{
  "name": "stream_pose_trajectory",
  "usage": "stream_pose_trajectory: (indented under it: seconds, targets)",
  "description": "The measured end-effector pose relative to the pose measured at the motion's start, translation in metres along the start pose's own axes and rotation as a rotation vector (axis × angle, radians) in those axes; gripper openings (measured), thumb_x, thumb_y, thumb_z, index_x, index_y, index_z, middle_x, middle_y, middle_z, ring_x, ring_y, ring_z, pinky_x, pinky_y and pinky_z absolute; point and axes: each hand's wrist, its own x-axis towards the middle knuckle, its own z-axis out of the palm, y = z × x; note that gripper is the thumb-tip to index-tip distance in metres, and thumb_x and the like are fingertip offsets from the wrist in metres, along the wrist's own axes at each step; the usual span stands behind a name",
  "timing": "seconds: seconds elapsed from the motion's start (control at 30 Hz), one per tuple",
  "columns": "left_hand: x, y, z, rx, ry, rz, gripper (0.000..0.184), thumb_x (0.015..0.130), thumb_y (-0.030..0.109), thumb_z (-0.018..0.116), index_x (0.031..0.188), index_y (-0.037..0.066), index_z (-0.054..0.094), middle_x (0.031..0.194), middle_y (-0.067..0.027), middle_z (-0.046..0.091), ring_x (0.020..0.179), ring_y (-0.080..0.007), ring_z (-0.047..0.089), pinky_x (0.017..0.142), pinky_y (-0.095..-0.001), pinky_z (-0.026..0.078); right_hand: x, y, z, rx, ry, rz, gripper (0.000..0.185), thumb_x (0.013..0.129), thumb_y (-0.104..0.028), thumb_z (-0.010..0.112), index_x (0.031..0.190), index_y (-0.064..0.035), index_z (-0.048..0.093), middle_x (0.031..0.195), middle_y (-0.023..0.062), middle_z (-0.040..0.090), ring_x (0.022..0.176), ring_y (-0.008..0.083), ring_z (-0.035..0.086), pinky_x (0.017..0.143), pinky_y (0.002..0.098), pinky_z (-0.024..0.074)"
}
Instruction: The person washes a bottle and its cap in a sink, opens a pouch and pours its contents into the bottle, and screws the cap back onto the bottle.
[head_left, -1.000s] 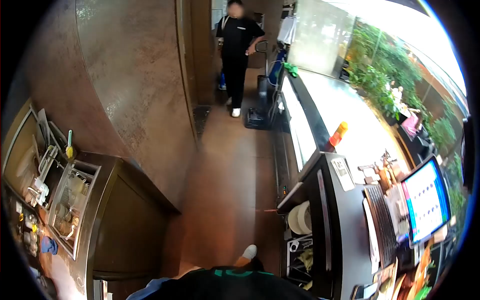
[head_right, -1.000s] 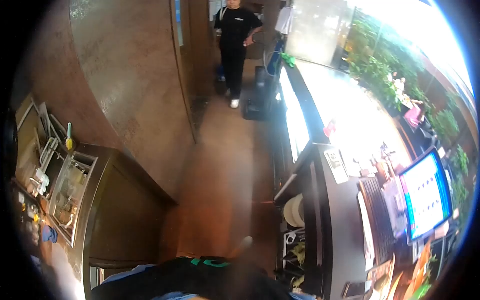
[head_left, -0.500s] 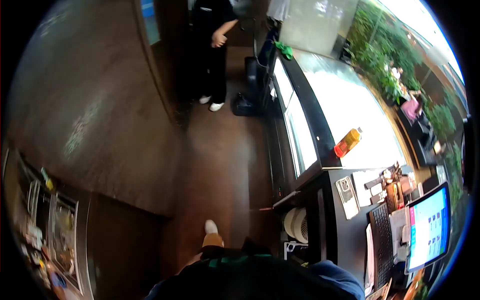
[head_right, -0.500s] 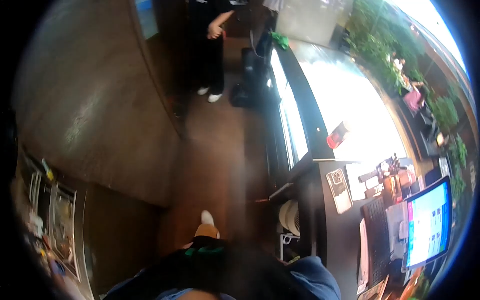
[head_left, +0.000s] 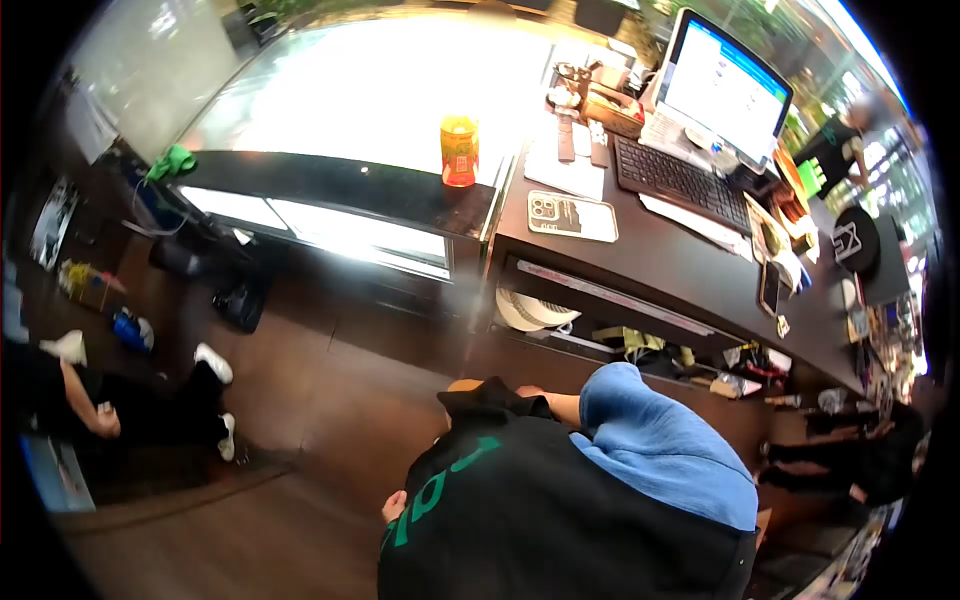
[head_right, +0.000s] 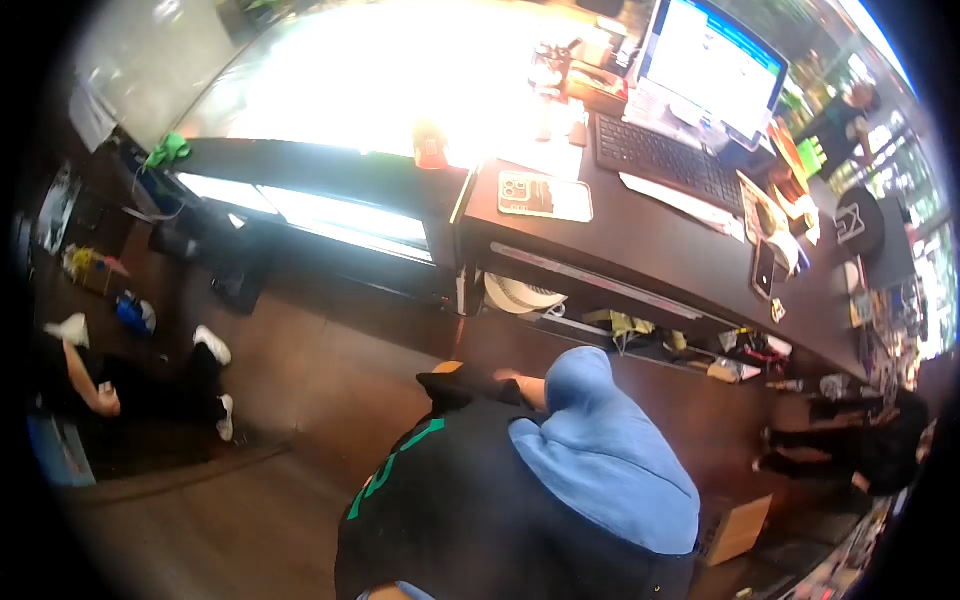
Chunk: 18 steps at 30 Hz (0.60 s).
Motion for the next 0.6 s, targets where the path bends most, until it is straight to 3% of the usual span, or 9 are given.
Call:
stream_pose_trajectory:
  seconds: [0.03, 0.33, 0.47, 0.57, 0.6]
  targets:
    - [0.016, -0.002, -0.006, -0.100, -0.064, -0.017, 0.032, 0.083, 0.023, 0.071, 0.106, 0.001, 0.067, 0.097, -0.0072, 0.069, 0.087, -0.0145, 0.063, 0.081, -0.0298, 0.049, 0.003, -0.004, 0.001, 0.022, 0.005, 0.025, 0.038, 0.081, -0.040, 0.060, 0.094, -0.0059, 0.069, 0.091, 0.0160, 0.067, 0.084, 0.0321, 0.065, 0.070, 0.0422, 0.0504]
    - [0.067, 0.071, -0.058, 0.080, -0.101, -0.021, 0.030, 0.084, 0.022, 0.070, 0.104, 0.001, 0.067, 0.095, -0.0070, 0.069, 0.085, -0.0143, 0.063, 0.079, -0.0297, 0.049, 0.080, -0.010, -0.048, 0.040, -0.012, 0.204, 0.038, 0.081, -0.040, 0.061, 0.094, -0.0052, 0.068, 0.090, 0.0165, 0.067, 0.083, 0.0319, 0.065, 0.069, 0.0422, 0.0501]
    - [0.105, 0.100, -0.084, 0.104, -0.120, -0.018, 0.029, 0.084, 0.022, 0.070, 0.103, 0.001, 0.067, 0.093, -0.0069, 0.069, 0.084, -0.0143, 0.063, 0.079, -0.0297, 0.049, 0.163, -0.082, -0.108, 0.164, 0.218, 0.095, 0.038, 0.080, -0.040, 0.061, 0.094, -0.0048, 0.068, 0.090, 0.0167, 0.067, 0.082, 0.0318, 0.065, 0.069, 0.0421, 0.0500]
    - [0.147, 0.116, -0.107, 0.128, -0.168, -0.004, 0.028, 0.084, 0.022, 0.070, 0.103, 0.001, 0.067, 0.093, -0.0069, 0.069, 0.084, -0.0142, 0.063, 0.078, -0.0297, 0.050, 0.174, -0.177, -0.156, 0.173, 0.395, 0.002, 0.038, 0.082, -0.039, 0.060, 0.097, -0.0053, 0.068, 0.092, 0.0163, 0.068, 0.084, 0.0297, 0.066, 0.071, 0.0411, 0.0512]
    - [0.164, 0.121, -0.114, 0.125, -0.180, 0.001, 0.028, 0.084, 0.021, 0.070, 0.102, 0.000, 0.067, 0.092, -0.0069, 0.069, 0.084, -0.0142, 0.063, 0.078, -0.0297, 0.050, 0.157, -0.203, -0.166, 0.488, 0.367, -0.061, 0.038, 0.085, -0.039, 0.058, 0.099, -0.0055, 0.068, 0.093, 0.0163, 0.068, 0.085, 0.0276, 0.066, 0.074, 0.0401, 0.0513]
